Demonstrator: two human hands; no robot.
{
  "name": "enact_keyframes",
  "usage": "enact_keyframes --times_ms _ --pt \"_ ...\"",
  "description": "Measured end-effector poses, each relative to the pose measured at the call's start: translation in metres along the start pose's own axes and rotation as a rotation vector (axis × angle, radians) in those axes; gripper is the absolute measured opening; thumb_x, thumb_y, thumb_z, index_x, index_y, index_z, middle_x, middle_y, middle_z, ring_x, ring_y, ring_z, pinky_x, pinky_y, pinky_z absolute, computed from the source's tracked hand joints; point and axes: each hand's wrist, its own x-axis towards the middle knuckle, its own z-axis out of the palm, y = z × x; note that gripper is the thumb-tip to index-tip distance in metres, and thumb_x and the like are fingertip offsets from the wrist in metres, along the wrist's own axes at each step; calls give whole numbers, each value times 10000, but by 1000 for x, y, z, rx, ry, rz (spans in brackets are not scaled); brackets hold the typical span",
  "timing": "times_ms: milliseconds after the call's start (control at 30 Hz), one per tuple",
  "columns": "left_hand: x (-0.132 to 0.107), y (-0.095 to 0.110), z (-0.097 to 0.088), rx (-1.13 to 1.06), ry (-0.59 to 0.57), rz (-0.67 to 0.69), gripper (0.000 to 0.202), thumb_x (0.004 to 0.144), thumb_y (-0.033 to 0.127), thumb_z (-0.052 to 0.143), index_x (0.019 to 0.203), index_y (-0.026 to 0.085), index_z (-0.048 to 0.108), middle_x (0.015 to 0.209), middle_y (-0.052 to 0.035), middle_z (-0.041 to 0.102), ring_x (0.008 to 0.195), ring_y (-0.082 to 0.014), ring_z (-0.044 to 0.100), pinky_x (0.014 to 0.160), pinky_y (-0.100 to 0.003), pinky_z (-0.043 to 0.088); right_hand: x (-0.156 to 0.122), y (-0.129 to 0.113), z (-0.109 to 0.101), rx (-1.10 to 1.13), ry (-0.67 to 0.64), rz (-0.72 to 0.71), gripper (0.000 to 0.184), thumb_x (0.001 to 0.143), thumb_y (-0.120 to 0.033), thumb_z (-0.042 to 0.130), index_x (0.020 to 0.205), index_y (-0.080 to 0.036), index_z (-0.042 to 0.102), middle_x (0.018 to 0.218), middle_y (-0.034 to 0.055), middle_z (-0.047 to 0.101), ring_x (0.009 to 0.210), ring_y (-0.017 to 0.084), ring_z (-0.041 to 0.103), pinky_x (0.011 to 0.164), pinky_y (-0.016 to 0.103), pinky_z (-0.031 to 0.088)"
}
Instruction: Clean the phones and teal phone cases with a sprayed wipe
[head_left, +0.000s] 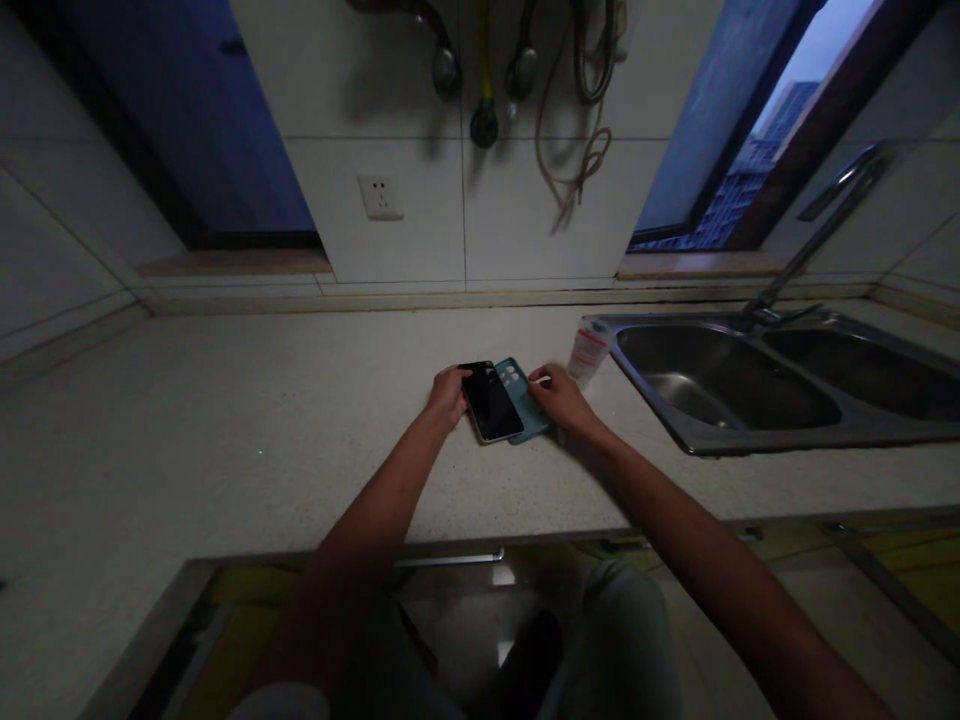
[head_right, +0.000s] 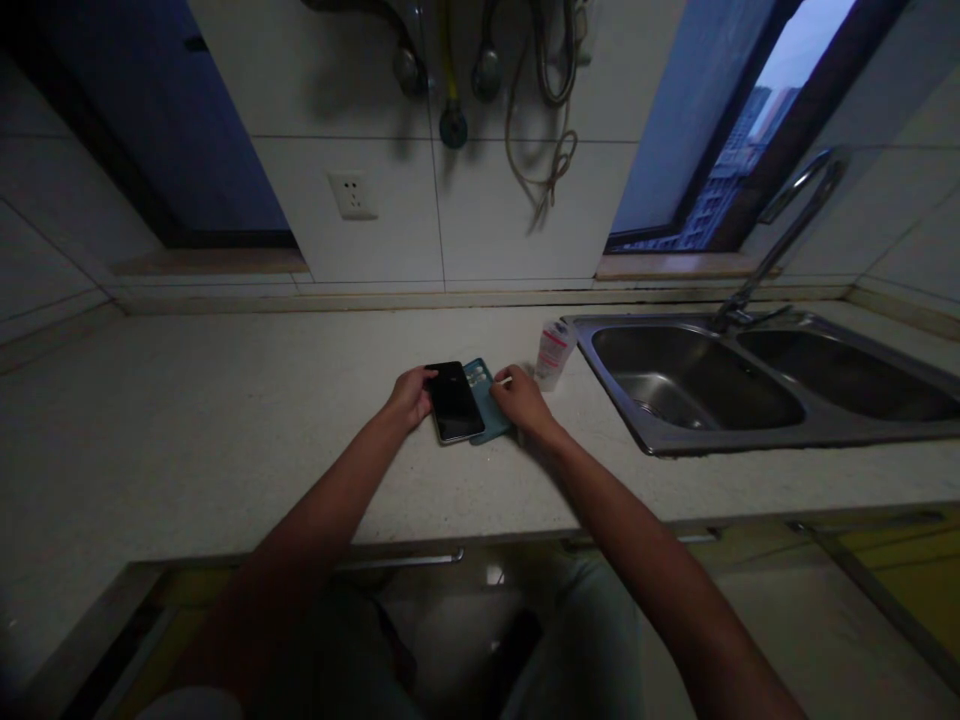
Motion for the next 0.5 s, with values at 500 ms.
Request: enact_keyframes --times_ms 500 --pt "-1 -2 -2 114 130 230 100 721 106 595 660 170 643 620 18 601 605 -130 532 602 -222 400 -11 -3 27 435 -73 17 497 725 -393 598 1171 -177 555 678 -57 539 628 147 511 573 258 375"
